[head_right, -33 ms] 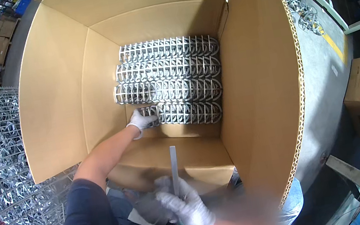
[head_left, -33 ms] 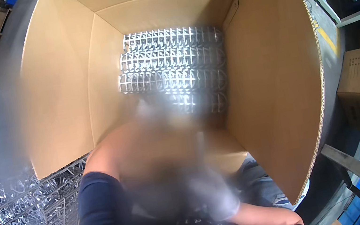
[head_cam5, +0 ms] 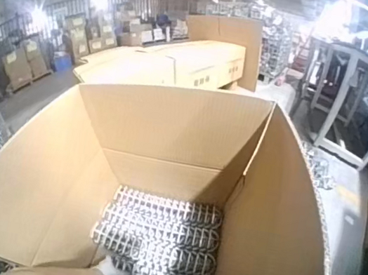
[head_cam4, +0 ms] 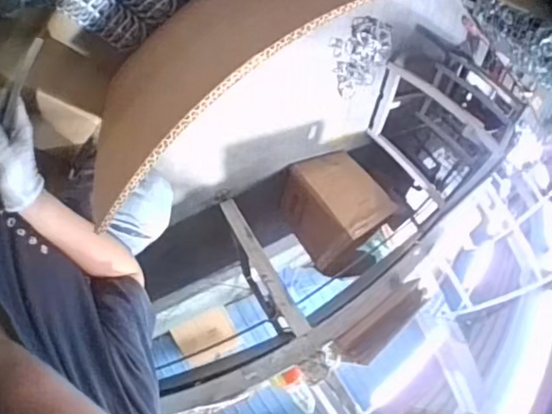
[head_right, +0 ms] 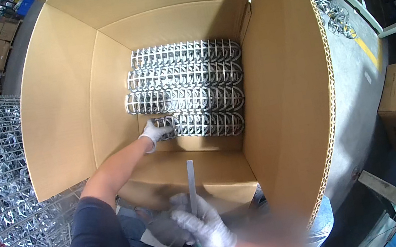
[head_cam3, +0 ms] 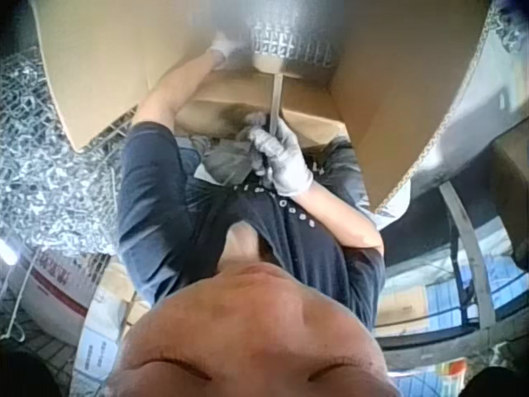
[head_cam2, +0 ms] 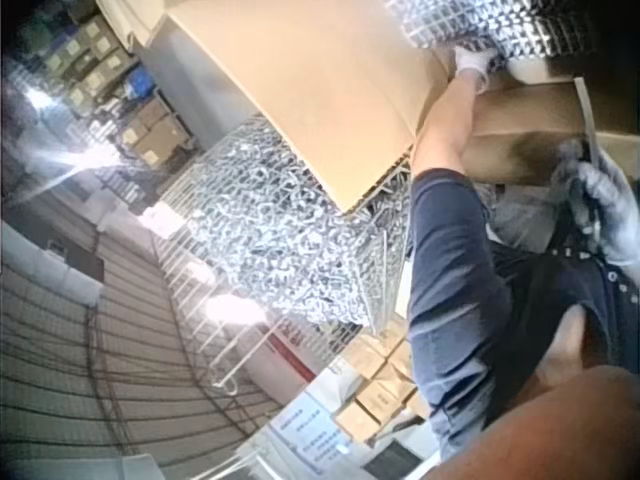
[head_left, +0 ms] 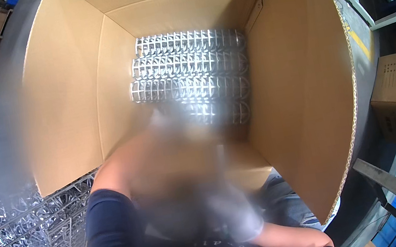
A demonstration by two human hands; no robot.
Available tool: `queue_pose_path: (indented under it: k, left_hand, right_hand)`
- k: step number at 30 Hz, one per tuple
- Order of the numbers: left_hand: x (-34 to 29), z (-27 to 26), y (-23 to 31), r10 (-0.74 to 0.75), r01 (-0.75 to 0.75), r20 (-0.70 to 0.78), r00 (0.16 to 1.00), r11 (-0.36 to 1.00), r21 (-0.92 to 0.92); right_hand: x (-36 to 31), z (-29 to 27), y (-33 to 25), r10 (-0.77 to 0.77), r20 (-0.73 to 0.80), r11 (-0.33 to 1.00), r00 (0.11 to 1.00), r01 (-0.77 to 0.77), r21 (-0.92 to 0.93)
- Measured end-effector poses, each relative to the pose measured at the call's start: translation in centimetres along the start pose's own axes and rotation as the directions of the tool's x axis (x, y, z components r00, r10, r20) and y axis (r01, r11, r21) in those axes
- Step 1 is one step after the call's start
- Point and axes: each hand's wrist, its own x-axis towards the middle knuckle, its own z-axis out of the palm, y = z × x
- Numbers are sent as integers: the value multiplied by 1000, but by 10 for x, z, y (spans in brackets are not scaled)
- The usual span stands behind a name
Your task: The person takes metal parts from a wire container, files them with a hand file, and stacks them inside a cardboard box.
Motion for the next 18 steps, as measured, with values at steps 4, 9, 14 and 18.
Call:
queue_pose_path:
  k: [4, 9, 14, 18]
  left_hand:
    - [-31, -3, 40, -137, 223, 241, 961, 897, -382]
    - [-35, -4, 50, -72, 181, 273, 959, 900, -398]
    - [-4, -8, 30, -97, 275, 402, 911, 868, -414]
    - [-25, -10, 62, -378, 452, 283, 881, 850, -270]
  right_hand:
    - [3, -4, 6, 53, -14, 990, 998, -51, 130]
    - [7, -3, 15, -18, -27, 994, 999, 20, 108]
    - [12, -1, 12, 9, -14, 991, 1000, -7, 134]
    - [12, 2, 9, 37, -41, 986, 998, -30, 162]
